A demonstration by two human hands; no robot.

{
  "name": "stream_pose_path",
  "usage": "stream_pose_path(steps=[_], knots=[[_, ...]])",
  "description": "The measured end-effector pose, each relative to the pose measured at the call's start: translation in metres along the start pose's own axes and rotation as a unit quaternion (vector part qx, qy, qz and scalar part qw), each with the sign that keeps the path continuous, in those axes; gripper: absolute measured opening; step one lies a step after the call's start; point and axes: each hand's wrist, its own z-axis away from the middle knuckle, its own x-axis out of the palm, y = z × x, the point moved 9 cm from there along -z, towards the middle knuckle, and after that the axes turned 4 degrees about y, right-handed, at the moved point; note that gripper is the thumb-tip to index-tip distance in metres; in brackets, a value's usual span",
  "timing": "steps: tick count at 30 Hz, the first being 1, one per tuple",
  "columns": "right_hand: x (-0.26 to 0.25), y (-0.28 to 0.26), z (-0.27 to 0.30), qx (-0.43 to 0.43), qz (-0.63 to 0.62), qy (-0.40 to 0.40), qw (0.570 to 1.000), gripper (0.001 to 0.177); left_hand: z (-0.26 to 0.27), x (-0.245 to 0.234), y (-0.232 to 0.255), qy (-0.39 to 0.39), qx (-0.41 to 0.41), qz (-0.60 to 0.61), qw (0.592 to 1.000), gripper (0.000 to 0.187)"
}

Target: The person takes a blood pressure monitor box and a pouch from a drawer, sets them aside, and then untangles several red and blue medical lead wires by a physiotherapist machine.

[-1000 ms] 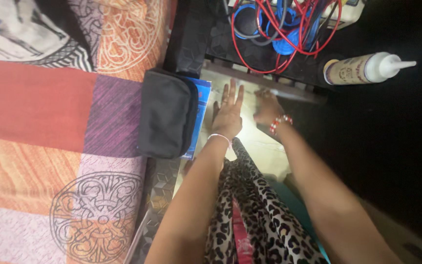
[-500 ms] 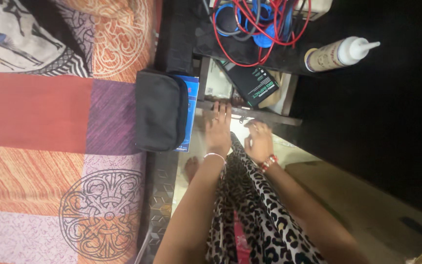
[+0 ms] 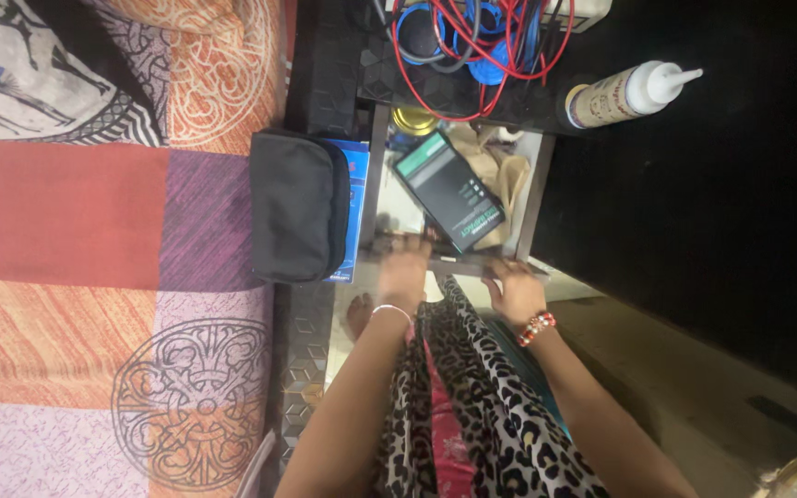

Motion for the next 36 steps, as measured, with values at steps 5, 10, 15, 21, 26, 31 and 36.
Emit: stream_pose_path(steps=[5, 10, 15, 21, 26, 31, 36], knots=[[0.007, -0.013, 0.018, 0.033, 0.029, -0.171, 0.984, 0.037, 0.01, 0.049, -0.005, 0.013, 0.011, 0.043, 0.999, 0.048], [0.014, -0.025, -0.012, -0.003, -0.103, -0.208, 0.973, 0.033, 0.011, 0.062, -0.01, 0.05, 0.054, 0.059, 0.996, 0.023], [0.006, -0.054, -0.07, 0.034, 0.042, -0.029, 0.998, 0.104, 0.018, 0.046, -0.03, 0.107, 0.06, 0.131, 0.984, 0.017], [0.031, -0.043, -0.081, 0.206, 0.068, -0.162, 0.963, 0.147, 0.039, 0.02, -0.036, 0.14, 0.066, 0.185, 0.971, 0.026], [0.019, -0.029, -0.08, 0.116, 0.073, -0.194, 0.971, 0.14, 0.047, 0.002, -0.042, 0.144, 0.052, 0.222, 0.963, 0.02], [0.048, -0.039, -0.069, -0.072, 0.017, -0.208, 0.975, 0.128, 0.053, -0.005, -0.045, 0.12, 0.027, 0.241, 0.963, 0.018], [0.063, -0.03, -0.084, -0.111, -0.144, -0.116, 0.976, 0.099, 0.055, -0.009, -0.043, 0.147, 0.07, 0.239, 0.957, 0.016]])
